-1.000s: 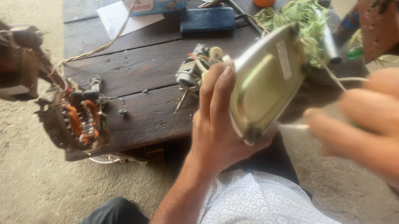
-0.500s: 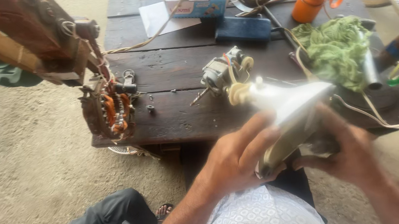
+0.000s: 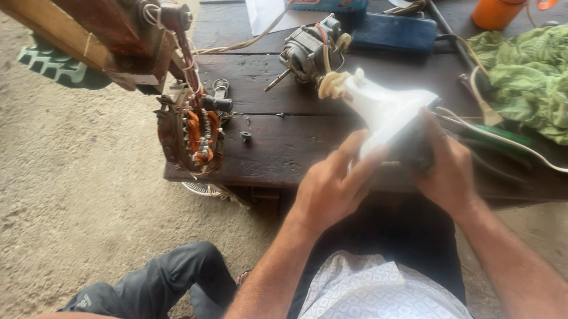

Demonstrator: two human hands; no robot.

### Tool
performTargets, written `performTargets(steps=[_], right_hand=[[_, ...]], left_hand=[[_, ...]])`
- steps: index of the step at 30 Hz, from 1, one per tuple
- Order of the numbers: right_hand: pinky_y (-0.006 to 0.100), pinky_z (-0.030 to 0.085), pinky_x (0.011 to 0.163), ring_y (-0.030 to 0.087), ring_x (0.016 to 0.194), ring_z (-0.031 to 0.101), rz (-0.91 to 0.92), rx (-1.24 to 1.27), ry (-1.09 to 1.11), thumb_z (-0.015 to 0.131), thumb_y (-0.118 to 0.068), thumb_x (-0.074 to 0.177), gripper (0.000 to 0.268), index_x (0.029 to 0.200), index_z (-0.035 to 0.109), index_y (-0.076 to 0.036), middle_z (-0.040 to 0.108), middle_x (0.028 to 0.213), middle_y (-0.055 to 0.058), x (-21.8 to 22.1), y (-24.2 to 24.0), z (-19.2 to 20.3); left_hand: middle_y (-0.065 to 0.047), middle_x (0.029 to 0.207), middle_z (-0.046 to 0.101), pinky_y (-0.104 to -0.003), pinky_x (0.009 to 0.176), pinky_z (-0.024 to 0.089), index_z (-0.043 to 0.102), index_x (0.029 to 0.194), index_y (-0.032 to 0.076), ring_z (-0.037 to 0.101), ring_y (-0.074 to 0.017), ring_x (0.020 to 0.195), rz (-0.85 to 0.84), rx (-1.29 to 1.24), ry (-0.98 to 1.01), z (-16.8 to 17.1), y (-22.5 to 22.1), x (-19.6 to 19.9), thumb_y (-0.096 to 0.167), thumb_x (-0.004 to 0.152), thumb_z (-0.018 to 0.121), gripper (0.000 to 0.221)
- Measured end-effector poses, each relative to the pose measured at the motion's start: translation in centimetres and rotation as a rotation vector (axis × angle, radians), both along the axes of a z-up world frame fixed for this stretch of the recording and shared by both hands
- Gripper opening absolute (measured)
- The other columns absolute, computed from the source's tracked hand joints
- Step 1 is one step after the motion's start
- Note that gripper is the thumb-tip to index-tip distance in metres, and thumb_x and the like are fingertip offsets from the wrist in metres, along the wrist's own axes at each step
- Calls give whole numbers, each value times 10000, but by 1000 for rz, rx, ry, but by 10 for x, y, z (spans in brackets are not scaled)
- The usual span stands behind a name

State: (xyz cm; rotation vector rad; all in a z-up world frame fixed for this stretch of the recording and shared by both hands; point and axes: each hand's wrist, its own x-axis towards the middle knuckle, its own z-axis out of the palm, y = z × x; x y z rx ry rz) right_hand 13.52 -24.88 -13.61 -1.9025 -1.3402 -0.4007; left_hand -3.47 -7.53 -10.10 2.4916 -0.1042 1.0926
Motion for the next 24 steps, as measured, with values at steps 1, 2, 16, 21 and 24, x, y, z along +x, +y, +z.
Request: performTargets(steps=[1, 2, 16, 21, 24], right_hand=[[407, 597, 728, 288, 876, 725, -22, -2, 4, 820, 34, 767, 1042, 1641, 301, -196, 711, 1008, 133, 1, 5, -3], [399, 597, 737, 279, 889, 727, -17, 0, 18, 815, 27, 785, 1034, 1651, 292, -191, 712, 1019, 130, 0, 6, -7], [280, 539, 563, 118, 637, 585, 174, 157, 1060, 587, -339, 1040, 365, 1232, 692, -47, 616, 750, 24, -35, -45, -46], [293, 564, 613, 141, 705, 608, 328, 222, 1235, 523, -234, 1047, 193, 1065, 592, -54, 625, 849, 74, -47, -47, -44], [289, 565, 627, 139, 727, 611, 441, 303, 1245, 528, -166, 1051, 101, 1070, 559, -72, 621, 865, 77, -53, -45, -33]], left_hand=[[-137, 1430, 569, -348, 796, 642, 568, 1449, 186, 722, -265, 1022, 12, -13, 8, 0, 1, -1, 79, 873, 796, 628], [-141, 1432, 567, -353, 806, 646, 567, 1443, 184, 718, -280, 1044, 23, -30, 18, -2, 1, -4, 92, 853, 781, 634], [-169, 1091, 672, -359, 680, 630, 530, 1416, -49, 728, -261, 859, 777, -306, 286, -69, 100, -44, 359, 967, 716, 635], [-171, 1102, 687, -456, 704, 610, 659, 1236, 8, 728, -347, 852, 925, -336, 511, -63, 113, -25, 366, 975, 702, 445], [-139, 1071, 699, -445, 736, 611, 721, 1144, 47, 732, -327, 875, 909, -315, 464, -62, 115, -23, 314, 998, 678, 307]])
